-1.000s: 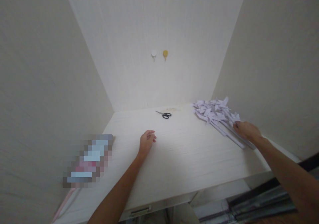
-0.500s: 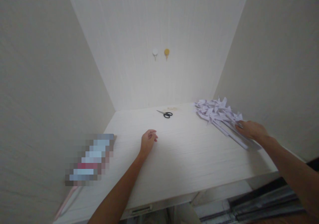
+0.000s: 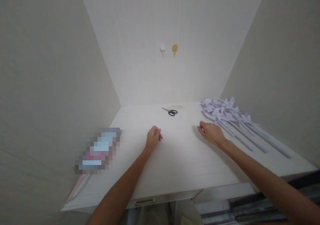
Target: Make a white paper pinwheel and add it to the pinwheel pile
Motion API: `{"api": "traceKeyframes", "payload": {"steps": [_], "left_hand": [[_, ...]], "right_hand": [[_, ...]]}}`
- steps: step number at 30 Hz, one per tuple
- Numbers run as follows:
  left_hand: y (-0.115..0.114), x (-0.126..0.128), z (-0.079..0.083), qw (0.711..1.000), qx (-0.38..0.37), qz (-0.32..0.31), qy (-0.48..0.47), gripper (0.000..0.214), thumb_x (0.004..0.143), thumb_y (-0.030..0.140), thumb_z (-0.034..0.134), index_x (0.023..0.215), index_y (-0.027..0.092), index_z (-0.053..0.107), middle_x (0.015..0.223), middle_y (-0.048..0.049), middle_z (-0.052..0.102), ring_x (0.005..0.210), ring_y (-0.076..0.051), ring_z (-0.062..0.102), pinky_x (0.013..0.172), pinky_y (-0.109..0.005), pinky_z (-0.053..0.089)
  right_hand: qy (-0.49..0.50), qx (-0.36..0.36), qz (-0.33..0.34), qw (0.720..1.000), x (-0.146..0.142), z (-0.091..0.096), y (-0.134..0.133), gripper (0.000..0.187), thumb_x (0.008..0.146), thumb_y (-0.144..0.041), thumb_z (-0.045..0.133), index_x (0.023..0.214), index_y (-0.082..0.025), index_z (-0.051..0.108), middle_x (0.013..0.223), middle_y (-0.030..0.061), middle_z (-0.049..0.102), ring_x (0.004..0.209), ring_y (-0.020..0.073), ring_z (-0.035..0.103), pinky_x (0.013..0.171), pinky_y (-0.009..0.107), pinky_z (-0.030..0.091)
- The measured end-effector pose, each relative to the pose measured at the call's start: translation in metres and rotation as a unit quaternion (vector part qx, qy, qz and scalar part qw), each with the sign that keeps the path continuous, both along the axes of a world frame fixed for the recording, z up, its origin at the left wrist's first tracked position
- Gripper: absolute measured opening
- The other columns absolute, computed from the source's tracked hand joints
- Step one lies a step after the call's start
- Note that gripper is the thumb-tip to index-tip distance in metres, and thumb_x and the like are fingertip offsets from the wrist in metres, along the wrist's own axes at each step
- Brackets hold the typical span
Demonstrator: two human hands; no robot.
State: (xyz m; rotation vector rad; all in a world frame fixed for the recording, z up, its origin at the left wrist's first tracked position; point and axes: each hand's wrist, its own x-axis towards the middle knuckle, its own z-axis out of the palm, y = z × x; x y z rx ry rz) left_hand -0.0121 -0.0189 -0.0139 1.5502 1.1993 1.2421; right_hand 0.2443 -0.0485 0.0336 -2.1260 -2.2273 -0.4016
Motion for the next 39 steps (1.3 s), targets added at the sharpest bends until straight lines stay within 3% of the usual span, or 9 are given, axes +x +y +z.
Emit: {"api": "traceKeyframes", "payload": {"steps": [3,7,18,24,27,31,33,35,39], "left_hand": [[-0.001,0.000,-0.002,1.000,0.001,0.003,0.007,0.018,0.076,0.030,0.037,0.061,0.019,0.037,0.043,0.0045,0.048,0.037,-0.008,0.039,0.041,-0.020,0.030],[0.002,0.000,-0.006,1.000,-0.002,0.005,0.016,0.019,0.076,0.028,0.036,0.060,0.019,0.038,0.043,0.0052,0.047,0.038,-0.007,0.039,0.042,-0.020,0.030],[0.000,0.000,-0.005,0.996,0.006,-0.026,0.085,0.016,0.076,0.027,0.040,0.062,0.018,0.039,0.043,0.0070,0.045,0.041,-0.007,0.039,0.048,-0.020,0.031],[-0.016,-0.008,0.009,0.981,0.036,0.029,0.186,0.020,0.079,0.029,0.039,0.063,0.018,0.043,0.048,0.0051,0.049,0.046,-0.008,0.042,0.052,-0.021,0.032],[-0.047,-0.028,0.031,0.976,0.044,0.066,0.204,0.029,0.083,0.031,0.032,0.061,0.018,0.045,0.050,0.0032,0.051,0.048,-0.009,0.046,0.054,-0.022,0.034],[-0.101,-0.079,0.052,0.945,0.078,0.228,0.219,0.028,0.084,0.032,0.031,0.070,0.017,0.050,0.068,-0.0022,0.058,0.067,-0.012,0.054,0.065,-0.025,0.041],[-0.123,-0.107,0.052,0.918,0.093,0.287,0.257,0.021,0.082,0.031,0.037,0.092,0.016,0.049,0.090,-0.0068,0.058,0.085,-0.015,0.055,0.074,-0.030,0.043],[-0.137,-0.131,0.044,0.890,0.101,0.319,0.311,0.034,0.079,0.031,0.044,0.109,0.016,0.041,0.107,-0.0113,0.052,0.101,-0.019,0.050,0.085,-0.037,0.040],[-0.148,-0.157,0.026,0.845,0.106,0.307,0.424,0.052,0.076,0.033,0.048,0.121,0.013,0.032,0.125,-0.0164,0.040,0.123,-0.026,0.030,0.097,-0.046,0.031]], "right_hand": [[0.026,-0.025,0.042,0.998,-0.047,-0.015,0.003,0.027,0.084,-0.031,0.029,0.085,-0.018,0.053,0.077,0.0073,0.065,0.067,0.0198,0.060,0.049,0.025,0.028],[0.054,-0.039,0.051,0.996,-0.075,-0.028,0.006,0.025,0.084,-0.030,0.030,0.084,-0.018,0.052,0.076,0.0061,0.065,0.066,0.0178,0.060,0.049,0.025,0.026],[0.071,-0.050,0.050,0.995,-0.075,-0.037,0.011,0.024,0.085,-0.034,0.029,0.078,-0.020,0.048,0.075,0.0041,0.064,0.062,0.0180,0.060,0.047,0.024,0.022],[0.082,-0.067,0.058,0.993,-0.073,-0.036,0.012,0.025,0.084,-0.034,0.028,0.079,-0.020,0.048,0.071,0.0044,0.063,0.062,0.0177,0.059,0.047,0.024,0.023],[0.087,-0.080,0.060,0.991,-0.073,-0.034,0.012,0.025,0.084,-0.033,0.028,0.079,-0.020,0.049,0.071,0.0046,0.062,0.062,0.0176,0.059,0.046,0.024,0.024],[0.098,-0.093,0.061,0.989,-0.072,-0.033,0.014,0.026,0.084,-0.034,0.028,0.078,-0.020,0.049,0.070,0.0049,0.062,0.062,0.0178,0.058,0.047,0.024,0.025],[0.101,-0.098,0.062,0.988,-0.072,-0.034,0.015,0.026,0.084,-0.034,0.029,0.078,-0.020,0.050,0.069,0.0054,0.062,0.061,0.0181,0.058,0.047,0.024,0.026],[0.102,-0.102,0.063,0.988,-0.071,-0.034,0.015,0.026,0.083,-0.034,0.029,0.076,-0.020,0.050,0.069,0.0057,0.062,0.060,0.0185,0.058,0.047,0.025,0.026],[0.107,-0.103,0.067,0.987,-0.071,-0.034,0.015,0.026,0.083,-0.034,0.029,0.075,-0.020,0.049,0.067,0.0052,0.061,0.060,0.0183,0.057,0.047,0.025,0.026]]}}
